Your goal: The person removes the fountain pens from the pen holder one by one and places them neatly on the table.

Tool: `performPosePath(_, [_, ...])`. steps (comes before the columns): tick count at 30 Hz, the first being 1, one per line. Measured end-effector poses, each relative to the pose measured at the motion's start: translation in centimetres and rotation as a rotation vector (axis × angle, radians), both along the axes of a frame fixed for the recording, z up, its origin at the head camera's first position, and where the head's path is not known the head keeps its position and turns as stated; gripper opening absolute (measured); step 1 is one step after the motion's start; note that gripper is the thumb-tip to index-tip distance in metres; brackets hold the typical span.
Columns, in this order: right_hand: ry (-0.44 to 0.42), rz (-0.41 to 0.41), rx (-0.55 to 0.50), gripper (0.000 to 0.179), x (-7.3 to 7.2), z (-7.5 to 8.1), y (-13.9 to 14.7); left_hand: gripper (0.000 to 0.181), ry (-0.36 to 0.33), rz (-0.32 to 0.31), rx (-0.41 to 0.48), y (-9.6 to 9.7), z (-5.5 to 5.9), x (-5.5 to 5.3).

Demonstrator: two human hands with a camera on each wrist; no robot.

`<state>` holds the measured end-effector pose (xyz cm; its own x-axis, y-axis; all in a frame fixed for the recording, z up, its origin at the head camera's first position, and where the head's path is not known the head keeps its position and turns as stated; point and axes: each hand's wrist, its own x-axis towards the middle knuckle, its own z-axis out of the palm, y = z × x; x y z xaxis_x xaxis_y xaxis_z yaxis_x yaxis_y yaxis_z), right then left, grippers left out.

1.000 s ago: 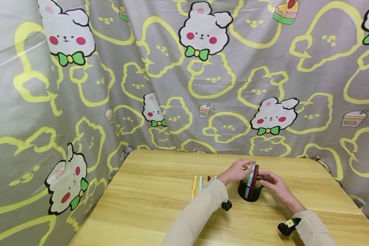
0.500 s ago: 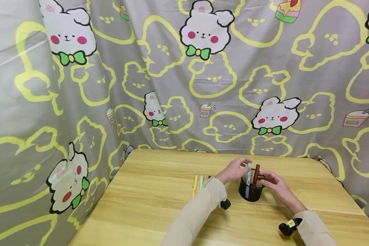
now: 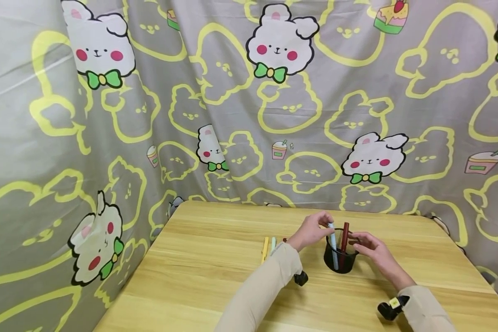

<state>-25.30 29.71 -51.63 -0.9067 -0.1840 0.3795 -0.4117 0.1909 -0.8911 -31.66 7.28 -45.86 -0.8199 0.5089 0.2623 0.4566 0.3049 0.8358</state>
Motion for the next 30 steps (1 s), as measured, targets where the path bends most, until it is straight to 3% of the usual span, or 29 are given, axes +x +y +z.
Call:
performPosePath(12, [-0.046,-0.061,0.054,0.032,0.3,-0.1,0.0,0.024,-0.031,-0.021,-0.048,-1.0,-0.7,0.3])
performPosePath(18, [-0.034,-0.056,0.047,0.032,0.1,-0.2,0.0,0.022,-0.013,0.013,-0.013,-1.3,-0.2,0.4])
performPosePath(24, [-0.036,-0.048,0.048,0.032,0.1,-0.4,0.0,0.024,0.01,0.052,0.116,-1.8,1.3,0.0])
performPosePath(30, [-0.038,-0.048,0.043,0.031,0.0,-0.2,0.1,0.027,-0.044,0.076,0.347,-2.9,3.5,-0.4])
